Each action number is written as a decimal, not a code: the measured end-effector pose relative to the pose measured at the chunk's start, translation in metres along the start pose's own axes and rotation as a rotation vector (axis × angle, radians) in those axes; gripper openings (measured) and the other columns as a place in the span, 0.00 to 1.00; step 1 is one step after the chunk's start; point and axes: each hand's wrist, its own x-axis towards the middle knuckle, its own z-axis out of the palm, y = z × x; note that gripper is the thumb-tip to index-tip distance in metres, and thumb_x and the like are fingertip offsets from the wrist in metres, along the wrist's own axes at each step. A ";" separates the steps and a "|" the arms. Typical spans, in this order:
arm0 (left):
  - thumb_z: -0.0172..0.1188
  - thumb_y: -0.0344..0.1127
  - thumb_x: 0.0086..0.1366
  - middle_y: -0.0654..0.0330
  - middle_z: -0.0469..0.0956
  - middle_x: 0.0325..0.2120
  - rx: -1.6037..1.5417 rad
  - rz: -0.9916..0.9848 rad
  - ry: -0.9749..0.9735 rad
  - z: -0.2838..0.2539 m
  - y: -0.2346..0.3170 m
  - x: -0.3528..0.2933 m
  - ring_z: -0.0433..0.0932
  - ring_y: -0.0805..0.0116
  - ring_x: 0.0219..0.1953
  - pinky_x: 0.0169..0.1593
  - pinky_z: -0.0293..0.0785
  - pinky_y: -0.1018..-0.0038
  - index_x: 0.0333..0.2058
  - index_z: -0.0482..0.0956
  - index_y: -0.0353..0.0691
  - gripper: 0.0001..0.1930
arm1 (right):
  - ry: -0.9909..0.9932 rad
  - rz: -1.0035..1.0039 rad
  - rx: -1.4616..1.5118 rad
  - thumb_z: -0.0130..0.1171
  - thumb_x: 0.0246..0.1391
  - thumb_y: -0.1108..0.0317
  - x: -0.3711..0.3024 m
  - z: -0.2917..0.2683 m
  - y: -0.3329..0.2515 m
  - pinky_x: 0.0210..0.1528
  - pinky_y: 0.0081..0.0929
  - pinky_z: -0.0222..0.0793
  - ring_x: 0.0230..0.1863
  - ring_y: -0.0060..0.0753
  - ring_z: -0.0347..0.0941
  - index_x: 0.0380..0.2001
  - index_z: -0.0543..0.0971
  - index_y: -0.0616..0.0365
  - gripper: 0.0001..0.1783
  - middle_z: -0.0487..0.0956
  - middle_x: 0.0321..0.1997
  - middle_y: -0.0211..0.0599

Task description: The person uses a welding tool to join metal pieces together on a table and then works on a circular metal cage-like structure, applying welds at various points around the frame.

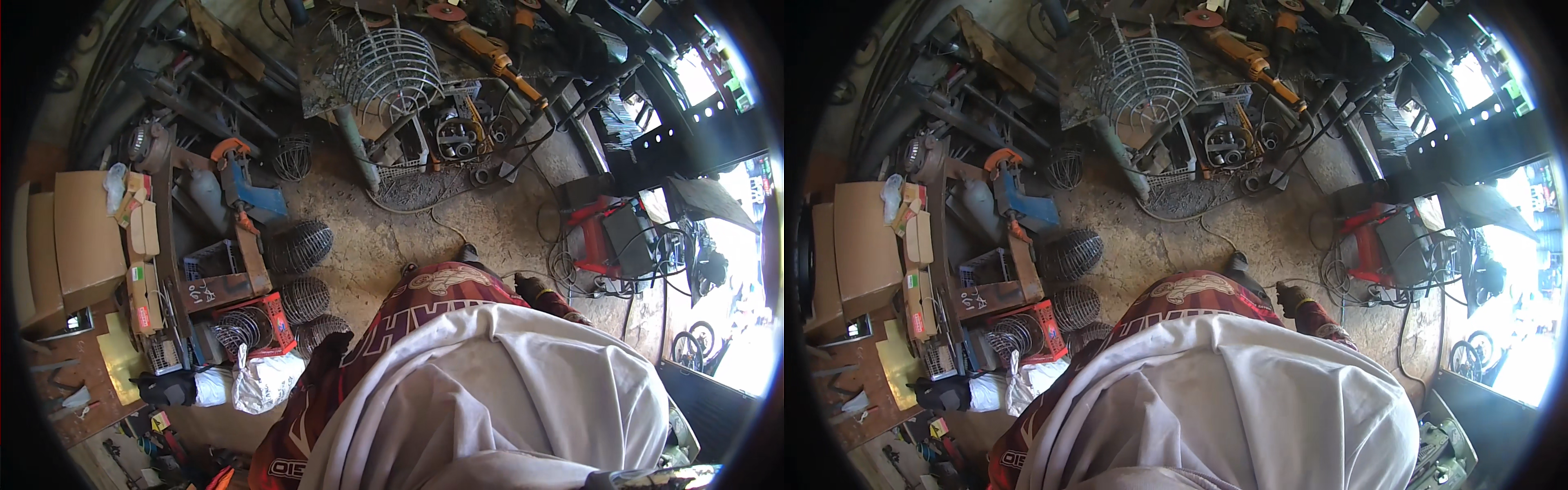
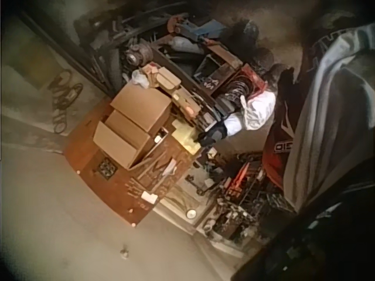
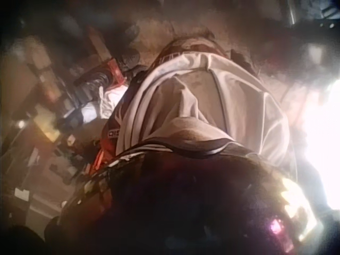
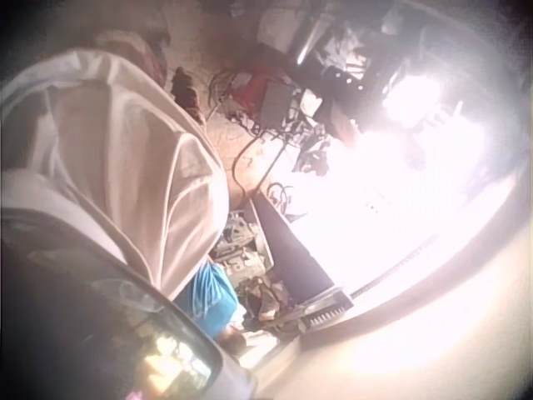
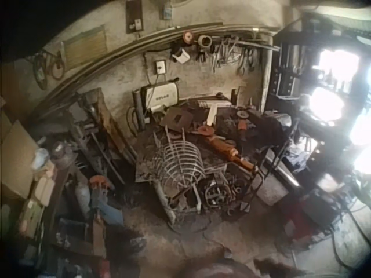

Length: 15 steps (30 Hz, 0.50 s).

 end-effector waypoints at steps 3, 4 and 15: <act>0.49 0.52 0.67 0.47 0.80 0.42 0.202 0.126 0.018 -0.006 -0.025 0.009 0.79 0.59 0.39 0.47 0.74 0.63 0.53 0.75 0.39 0.26 | -0.016 -0.313 -0.482 0.62 0.51 0.50 -0.002 -0.005 -0.012 0.29 0.43 0.73 0.27 0.39 0.78 0.40 0.73 0.57 0.23 0.79 0.28 0.38; 0.50 0.51 0.67 0.47 0.80 0.42 0.298 0.190 0.025 -0.011 -0.028 0.015 0.79 0.59 0.38 0.46 0.74 0.63 0.54 0.74 0.39 0.25 | 0.012 -0.414 -0.590 0.62 0.52 0.51 -0.005 -0.006 -0.019 0.28 0.42 0.73 0.27 0.37 0.78 0.38 0.73 0.57 0.21 0.79 0.27 0.38; 0.57 0.51 0.62 0.56 0.81 0.35 -0.719 -0.075 0.137 -0.034 0.079 0.056 0.78 0.63 0.34 0.44 0.73 0.67 0.47 0.79 0.37 0.23 | 0.092 -0.107 0.640 0.62 0.57 0.51 -0.012 -0.004 -0.135 0.20 0.28 0.66 0.21 0.27 0.70 0.46 0.76 0.55 0.22 0.73 0.25 0.29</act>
